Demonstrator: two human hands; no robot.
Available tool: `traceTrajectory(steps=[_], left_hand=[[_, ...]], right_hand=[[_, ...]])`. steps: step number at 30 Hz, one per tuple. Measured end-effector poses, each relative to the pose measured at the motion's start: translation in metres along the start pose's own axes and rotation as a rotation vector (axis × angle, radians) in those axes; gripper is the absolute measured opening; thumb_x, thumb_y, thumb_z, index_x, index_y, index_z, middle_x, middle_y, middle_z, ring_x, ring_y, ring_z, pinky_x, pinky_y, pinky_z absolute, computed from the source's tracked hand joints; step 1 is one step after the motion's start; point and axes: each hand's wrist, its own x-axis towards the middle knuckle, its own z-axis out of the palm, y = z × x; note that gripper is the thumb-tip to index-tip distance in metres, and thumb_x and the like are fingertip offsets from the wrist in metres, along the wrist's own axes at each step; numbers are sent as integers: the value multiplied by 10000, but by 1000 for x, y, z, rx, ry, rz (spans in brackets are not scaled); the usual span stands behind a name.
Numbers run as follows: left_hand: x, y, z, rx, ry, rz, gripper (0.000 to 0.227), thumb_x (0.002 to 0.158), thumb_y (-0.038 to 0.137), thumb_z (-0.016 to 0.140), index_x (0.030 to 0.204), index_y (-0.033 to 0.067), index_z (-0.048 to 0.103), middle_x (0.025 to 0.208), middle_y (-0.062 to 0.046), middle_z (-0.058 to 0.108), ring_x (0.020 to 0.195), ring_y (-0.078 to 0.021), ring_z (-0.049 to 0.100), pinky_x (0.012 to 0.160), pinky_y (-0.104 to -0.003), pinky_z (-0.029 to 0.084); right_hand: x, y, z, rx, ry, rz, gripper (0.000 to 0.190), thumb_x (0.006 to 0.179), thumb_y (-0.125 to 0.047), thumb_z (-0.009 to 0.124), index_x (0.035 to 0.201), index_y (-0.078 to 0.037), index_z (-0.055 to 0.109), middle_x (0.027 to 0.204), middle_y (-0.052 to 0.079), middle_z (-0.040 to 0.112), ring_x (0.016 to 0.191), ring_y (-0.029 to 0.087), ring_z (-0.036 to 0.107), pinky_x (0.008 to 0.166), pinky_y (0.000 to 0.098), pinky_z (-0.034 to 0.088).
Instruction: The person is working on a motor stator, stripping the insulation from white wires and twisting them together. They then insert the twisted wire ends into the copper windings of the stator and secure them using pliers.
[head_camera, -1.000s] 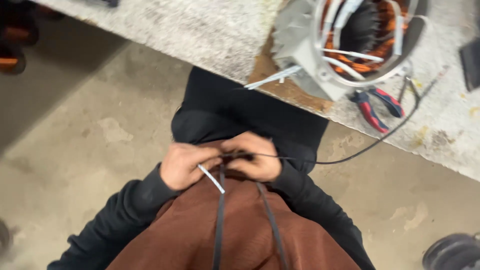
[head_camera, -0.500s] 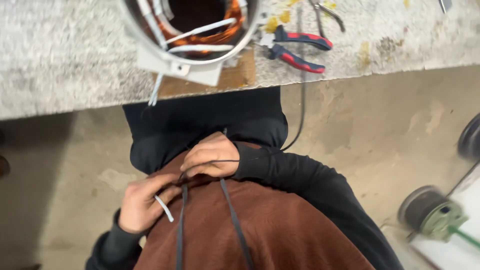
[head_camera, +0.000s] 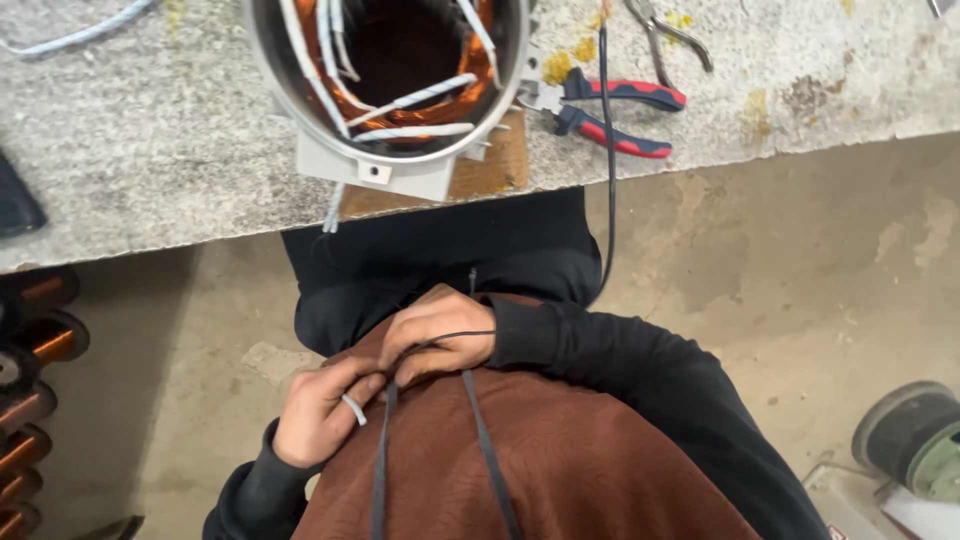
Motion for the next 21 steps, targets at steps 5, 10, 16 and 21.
traceTrajectory(steps=[5,10,16,21], left_hand=[[2,-5,0,-35,1,-11,137,912,109,667,1022,51,725,834,-108,767,747,-243,767,655,-333,572],[6,12,-23,18,47,-128,393,767,161,783,1148,82,724,857,-128,764,702,-264,748,635,-344,563],[0,12,-28,-23,161,-129,239,934,150,669,1161,112,733,762,-113,739,673,-260,760,636,-337,565],[8,29,-22,-98,126,155,391,986,72,580,1376,55,607,909,-102,753,800,-305,744,712,-361,574]], right_hand=[[1,3,5,-167,-78,149,143,963,-152,794,1087,-99,747,1051,55,745,955,220,753,823,326,607],[-11,8,6,-227,-103,215,128,956,-124,777,1063,-76,727,1038,68,756,947,241,759,828,349,610],[-10,-6,-2,-197,-73,175,115,944,-87,761,1037,-30,722,1036,113,764,940,268,767,834,358,627],[-33,-13,-2,-84,152,241,50,956,-27,679,964,23,680,1010,196,759,800,257,762,741,340,649]])
